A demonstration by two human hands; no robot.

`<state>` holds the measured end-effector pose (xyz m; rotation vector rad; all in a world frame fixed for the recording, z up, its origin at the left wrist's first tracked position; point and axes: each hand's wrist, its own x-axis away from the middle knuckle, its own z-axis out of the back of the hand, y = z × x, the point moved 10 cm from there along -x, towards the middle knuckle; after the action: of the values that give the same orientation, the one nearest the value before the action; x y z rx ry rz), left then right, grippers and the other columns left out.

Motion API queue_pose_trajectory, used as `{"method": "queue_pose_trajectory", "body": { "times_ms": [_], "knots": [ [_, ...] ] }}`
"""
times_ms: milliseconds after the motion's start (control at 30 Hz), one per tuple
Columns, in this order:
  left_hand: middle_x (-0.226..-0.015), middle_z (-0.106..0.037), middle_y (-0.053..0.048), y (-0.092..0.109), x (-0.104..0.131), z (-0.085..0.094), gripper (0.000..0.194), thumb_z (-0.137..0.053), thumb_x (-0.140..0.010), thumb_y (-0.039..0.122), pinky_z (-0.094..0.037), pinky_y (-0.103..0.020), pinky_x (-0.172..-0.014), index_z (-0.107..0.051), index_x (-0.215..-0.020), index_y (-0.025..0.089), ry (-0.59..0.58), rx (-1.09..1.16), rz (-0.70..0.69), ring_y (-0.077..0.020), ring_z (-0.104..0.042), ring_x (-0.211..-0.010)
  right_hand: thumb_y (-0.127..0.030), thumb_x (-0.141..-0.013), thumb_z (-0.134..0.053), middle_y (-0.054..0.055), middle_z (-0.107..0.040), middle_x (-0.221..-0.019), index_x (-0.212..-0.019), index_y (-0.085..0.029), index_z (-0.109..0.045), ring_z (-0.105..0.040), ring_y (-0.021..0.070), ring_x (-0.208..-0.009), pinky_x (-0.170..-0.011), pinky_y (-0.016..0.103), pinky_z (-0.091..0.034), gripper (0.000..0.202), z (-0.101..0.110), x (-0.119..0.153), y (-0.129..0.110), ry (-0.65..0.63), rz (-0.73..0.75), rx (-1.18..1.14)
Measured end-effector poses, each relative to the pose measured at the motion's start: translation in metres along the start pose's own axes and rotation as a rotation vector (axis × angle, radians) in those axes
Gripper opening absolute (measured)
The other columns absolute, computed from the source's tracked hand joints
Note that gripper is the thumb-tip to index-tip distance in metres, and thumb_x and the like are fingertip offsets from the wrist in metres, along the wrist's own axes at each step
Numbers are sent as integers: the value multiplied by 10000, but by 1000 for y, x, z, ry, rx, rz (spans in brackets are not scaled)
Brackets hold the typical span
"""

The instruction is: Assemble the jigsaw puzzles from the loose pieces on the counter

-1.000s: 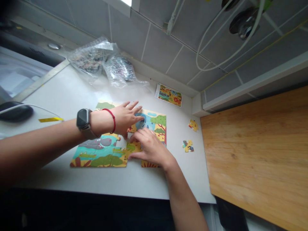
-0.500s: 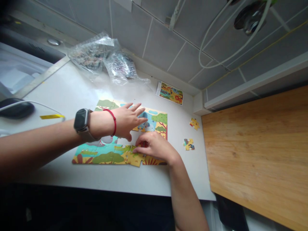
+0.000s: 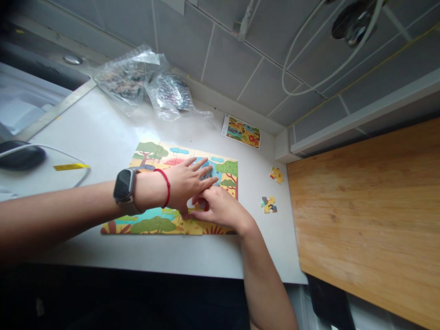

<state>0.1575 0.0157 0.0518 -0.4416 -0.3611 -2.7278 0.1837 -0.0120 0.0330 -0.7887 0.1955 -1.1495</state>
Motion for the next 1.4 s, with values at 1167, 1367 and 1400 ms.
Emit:
{"method": "queue_pose_trajectory", "body": {
  "times_ms": [1167,1367,1400],
  "knots": [
    [-1743,-243,-270,-4,-6,-15,1353,-1026,-455,611,-322,-719,-1185,-448,-1621,241,20,64,32,-566,-274,-1547,-495,-972,-644,-20,-561,-638,-699,-215,-586,-499,136,-598,-598,275,-398,396,63,61,51,525,-259,-114],
    [-1719,-306,-271,-2,3,-7,1247,-1054,-465,516,-347,-691,-1165,-537,-1568,246,-19,51,62,-569,-343,-1506,-459,-844,-739,66,-713,-868,-847,-216,-655,-665,225,-793,-754,333,-507,257,98,142,111,551,-641,272],
    [-1682,-380,-274,-2,5,-3,1205,-1052,-482,508,-365,-673,-1152,-559,-1550,244,-4,46,68,-561,-392,-1476,-451,-813,-767,101,-730,-969,-922,-206,-684,-691,249,-858,-791,353,-524,282,102,154,124,530,-723,328]
  ]
}}
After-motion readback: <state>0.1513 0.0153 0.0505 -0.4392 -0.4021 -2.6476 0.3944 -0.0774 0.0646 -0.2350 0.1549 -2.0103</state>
